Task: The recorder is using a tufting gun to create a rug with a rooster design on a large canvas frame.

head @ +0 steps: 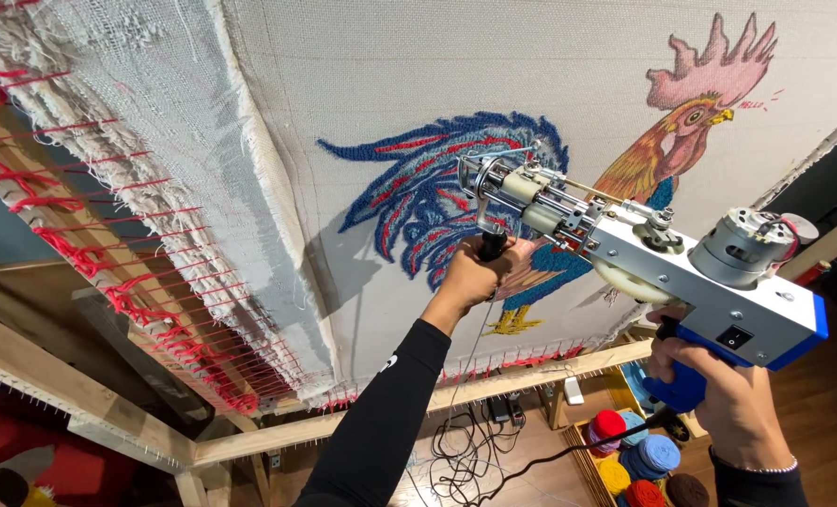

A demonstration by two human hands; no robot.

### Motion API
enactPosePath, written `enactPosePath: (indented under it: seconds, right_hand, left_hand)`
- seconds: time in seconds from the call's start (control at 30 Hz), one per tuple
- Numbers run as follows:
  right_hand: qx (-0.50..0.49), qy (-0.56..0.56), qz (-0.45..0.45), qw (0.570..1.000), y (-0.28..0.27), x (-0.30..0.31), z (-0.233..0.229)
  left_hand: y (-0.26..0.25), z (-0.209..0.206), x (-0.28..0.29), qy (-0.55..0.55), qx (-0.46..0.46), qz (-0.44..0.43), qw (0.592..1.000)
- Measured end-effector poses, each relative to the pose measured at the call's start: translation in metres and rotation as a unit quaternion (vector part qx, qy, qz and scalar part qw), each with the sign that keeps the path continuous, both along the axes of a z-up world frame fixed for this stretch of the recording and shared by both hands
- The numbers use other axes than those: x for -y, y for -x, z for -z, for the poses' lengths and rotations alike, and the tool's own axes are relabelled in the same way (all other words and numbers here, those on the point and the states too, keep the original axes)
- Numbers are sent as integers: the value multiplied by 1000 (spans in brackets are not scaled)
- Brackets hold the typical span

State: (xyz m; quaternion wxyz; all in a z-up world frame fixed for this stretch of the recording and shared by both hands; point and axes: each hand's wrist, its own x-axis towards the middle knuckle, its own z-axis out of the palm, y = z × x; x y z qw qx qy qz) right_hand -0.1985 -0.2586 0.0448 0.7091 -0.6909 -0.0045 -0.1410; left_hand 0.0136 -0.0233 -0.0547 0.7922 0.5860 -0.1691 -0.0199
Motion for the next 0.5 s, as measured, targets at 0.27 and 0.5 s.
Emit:
enactPosePath:
  seconds: [0.27,0.5]
  right_hand:
    - [-5,-6,8,1000,-3,-5,0]
    - [-15,-11,6,1000,-6,-12,-7]
  left_hand:
    - [11,-26,-14,-105,4,37,994]
    - [15,-34,-17,-28,-23,54,998]
